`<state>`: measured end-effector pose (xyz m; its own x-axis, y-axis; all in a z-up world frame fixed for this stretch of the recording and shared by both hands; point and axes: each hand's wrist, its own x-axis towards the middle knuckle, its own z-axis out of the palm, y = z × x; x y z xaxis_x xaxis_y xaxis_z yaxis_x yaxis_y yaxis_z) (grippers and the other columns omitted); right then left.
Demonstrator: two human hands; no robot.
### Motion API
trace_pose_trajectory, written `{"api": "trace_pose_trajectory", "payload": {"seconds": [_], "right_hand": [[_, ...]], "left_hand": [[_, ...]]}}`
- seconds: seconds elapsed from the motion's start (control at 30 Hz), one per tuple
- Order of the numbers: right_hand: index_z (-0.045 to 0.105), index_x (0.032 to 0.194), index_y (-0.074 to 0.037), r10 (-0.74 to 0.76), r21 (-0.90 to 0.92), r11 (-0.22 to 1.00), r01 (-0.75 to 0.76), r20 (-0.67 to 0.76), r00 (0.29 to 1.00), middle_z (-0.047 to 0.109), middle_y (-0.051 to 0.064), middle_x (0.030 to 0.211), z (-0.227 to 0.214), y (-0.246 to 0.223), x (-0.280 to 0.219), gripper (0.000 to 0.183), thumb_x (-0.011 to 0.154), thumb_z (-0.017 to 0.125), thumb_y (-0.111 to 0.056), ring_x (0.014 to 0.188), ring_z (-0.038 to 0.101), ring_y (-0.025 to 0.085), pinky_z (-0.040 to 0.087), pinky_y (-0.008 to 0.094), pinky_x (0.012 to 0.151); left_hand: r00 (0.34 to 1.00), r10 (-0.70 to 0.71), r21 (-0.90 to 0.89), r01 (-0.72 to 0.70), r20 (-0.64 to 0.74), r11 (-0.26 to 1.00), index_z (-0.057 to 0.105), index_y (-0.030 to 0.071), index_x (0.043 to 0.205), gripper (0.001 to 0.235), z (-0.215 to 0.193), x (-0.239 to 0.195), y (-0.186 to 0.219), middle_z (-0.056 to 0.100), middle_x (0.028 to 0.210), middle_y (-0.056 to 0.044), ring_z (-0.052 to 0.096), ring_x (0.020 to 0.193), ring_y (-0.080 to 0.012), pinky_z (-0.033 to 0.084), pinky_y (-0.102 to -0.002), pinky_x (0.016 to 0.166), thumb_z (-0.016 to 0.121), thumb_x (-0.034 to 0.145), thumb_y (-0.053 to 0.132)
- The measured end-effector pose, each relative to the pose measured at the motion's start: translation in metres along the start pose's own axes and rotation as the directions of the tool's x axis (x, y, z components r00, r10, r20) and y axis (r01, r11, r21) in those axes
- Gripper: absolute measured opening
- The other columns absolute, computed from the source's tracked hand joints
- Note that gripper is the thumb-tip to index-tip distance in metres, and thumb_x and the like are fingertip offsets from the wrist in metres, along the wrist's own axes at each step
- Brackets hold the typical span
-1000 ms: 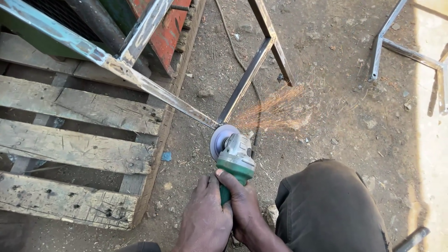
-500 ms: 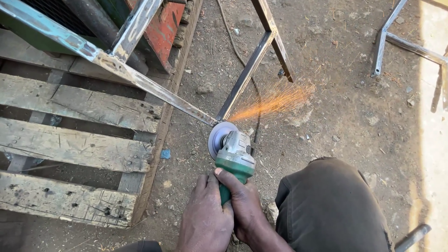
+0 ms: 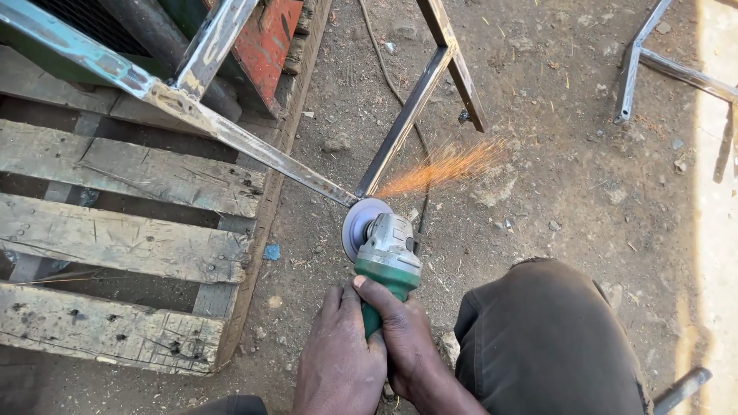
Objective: Using an angle grinder to smooth the welded joints of a metal frame
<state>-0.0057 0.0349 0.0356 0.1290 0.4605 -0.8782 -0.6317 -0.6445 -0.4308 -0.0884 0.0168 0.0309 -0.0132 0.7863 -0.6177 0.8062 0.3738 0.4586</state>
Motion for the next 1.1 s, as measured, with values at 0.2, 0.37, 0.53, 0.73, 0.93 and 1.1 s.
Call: {"api": "trace_pose_trajectory", "payload": {"seconds": [0.2,0.37,0.53,0.73,0.93,1.1], "right_hand": [[0.071,0.091,0.0,0.0,-0.039,0.999,0.0,0.014,1.0,0.069,0.014,0.077,-0.001,-0.003,-0.001,0.018,0.083,0.077,-0.015,0.068,0.063,0.022,0.052,0.036,0.066],[0.07,0.086,-0.001,0.004,-0.067,0.998,-0.003,0.012,1.0,0.066,0.012,0.072,0.0,-0.004,-0.001,0.017,0.082,0.078,-0.015,0.065,0.061,0.022,0.051,0.036,0.063],[0.071,0.087,-0.001,-0.017,-0.062,0.998,0.018,0.018,1.0,0.068,0.012,0.074,-0.001,0.0,0.001,0.017,0.08,0.079,-0.014,0.065,0.062,0.022,0.052,0.036,0.063],[0.071,0.09,-0.003,-0.065,-0.041,0.997,0.069,0.105,0.992,0.069,0.01,0.077,0.0,0.003,0.006,0.014,0.082,0.078,-0.013,0.067,0.062,0.019,0.051,0.034,0.065],[0.069,0.09,-0.003,-0.072,-0.033,0.997,0.076,0.104,0.992,0.065,0.01,0.074,-0.004,0.006,0.006,0.014,0.083,0.077,-0.012,0.064,0.059,0.02,0.05,0.036,0.062],[0.071,0.09,-0.003,-0.02,-0.017,1.0,0.021,0.06,0.998,0.069,0.012,0.076,-0.003,0.004,0.007,0.018,0.082,0.078,-0.017,0.066,0.063,0.022,0.051,0.035,0.065]], "left_hand": [[0.999,-0.042,0.018,0.042,0.021,0.999,0.048,0.017,0.136,0.051,-0.006,-0.003,0.008,0.052,0.124,-0.007,0.058,0.113,-0.0364,0.053,-0.058,0.09,0.055,0.087,0.029],[1.0,-0.028,-0.004,0.028,-0.004,1.0,0.05,0.015,0.134,0.052,-0.002,-0.001,0.003,0.052,0.124,-0.008,0.058,0.115,-0.0372,0.052,-0.058,0.092,0.057,0.084,0.026],[0.997,-0.078,-0.012,0.079,0.025,0.997,0.046,0.018,0.137,0.053,-0.008,-0.005,0.008,0.051,0.125,-0.007,0.057,0.117,-0.0368,0.052,-0.06,0.091,0.055,0.085,0.027],[0.999,-0.036,-0.039,0.036,-0.003,0.999,0.05,0.015,0.13,0.045,-0.02,-0.01,0.013,0.051,0.119,-0.009,0.057,0.113,-0.0352,0.052,-0.056,0.09,0.054,0.086,0.024],[0.998,-0.054,0.04,0.054,-0.012,0.998,0.042,0.014,0.145,0.064,-0.001,-0.002,0.002,0.049,0.127,-0.009,0.055,0.119,-0.0364,0.053,-0.06,0.093,0.058,0.084,0.027],[0.999,-0.033,0.054,0.031,0.031,0.998,0.049,0.011,0.134,0.048,-0.014,-0.004,0.013,0.051,0.124,-0.01,0.058,0.115,-0.0382,0.05,-0.059,0.094,0.054,0.088,0.027]]}}
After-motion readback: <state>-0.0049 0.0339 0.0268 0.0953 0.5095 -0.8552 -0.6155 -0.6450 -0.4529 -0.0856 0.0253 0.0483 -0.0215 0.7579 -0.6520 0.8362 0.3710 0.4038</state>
